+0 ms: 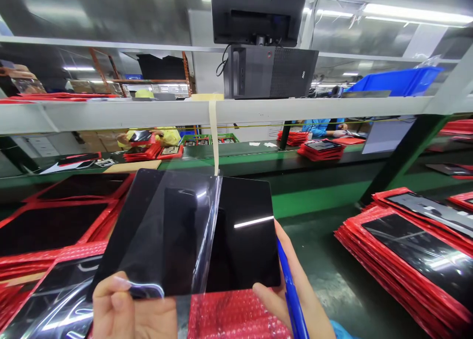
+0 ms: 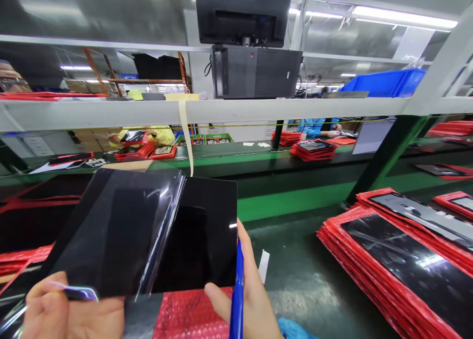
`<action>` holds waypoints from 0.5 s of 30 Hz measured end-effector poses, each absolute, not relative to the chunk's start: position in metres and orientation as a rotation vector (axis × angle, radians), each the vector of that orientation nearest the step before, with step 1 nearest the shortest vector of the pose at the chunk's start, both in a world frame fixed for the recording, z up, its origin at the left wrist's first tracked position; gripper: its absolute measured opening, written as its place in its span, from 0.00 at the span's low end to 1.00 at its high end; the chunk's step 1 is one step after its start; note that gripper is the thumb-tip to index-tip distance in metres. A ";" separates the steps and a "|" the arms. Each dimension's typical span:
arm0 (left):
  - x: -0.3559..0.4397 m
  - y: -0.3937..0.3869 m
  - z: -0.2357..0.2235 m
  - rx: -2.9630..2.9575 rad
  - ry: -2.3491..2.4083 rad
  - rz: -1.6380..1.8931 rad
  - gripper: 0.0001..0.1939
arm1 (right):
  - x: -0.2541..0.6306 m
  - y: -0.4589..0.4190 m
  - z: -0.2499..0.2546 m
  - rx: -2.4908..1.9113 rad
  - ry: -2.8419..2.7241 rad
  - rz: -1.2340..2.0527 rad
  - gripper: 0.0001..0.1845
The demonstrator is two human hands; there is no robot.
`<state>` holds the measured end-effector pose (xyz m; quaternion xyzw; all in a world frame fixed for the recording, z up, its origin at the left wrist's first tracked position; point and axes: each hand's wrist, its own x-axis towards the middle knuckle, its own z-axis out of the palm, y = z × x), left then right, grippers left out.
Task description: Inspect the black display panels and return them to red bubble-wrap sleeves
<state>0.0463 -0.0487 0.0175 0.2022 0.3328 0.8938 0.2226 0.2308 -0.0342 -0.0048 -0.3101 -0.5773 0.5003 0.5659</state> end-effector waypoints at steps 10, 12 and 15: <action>0.037 -0.037 0.032 0.325 0.931 2.309 0.05 | 0.225 -0.046 0.006 -0.360 -1.102 1.539 0.39; 0.035 -0.036 0.032 0.318 0.941 2.283 0.04 | 0.223 -0.044 0.003 -0.297 -1.069 1.547 0.40; 0.033 -0.035 0.028 0.373 0.973 2.273 0.04 | 0.220 -0.044 0.001 -0.224 -1.059 1.521 0.43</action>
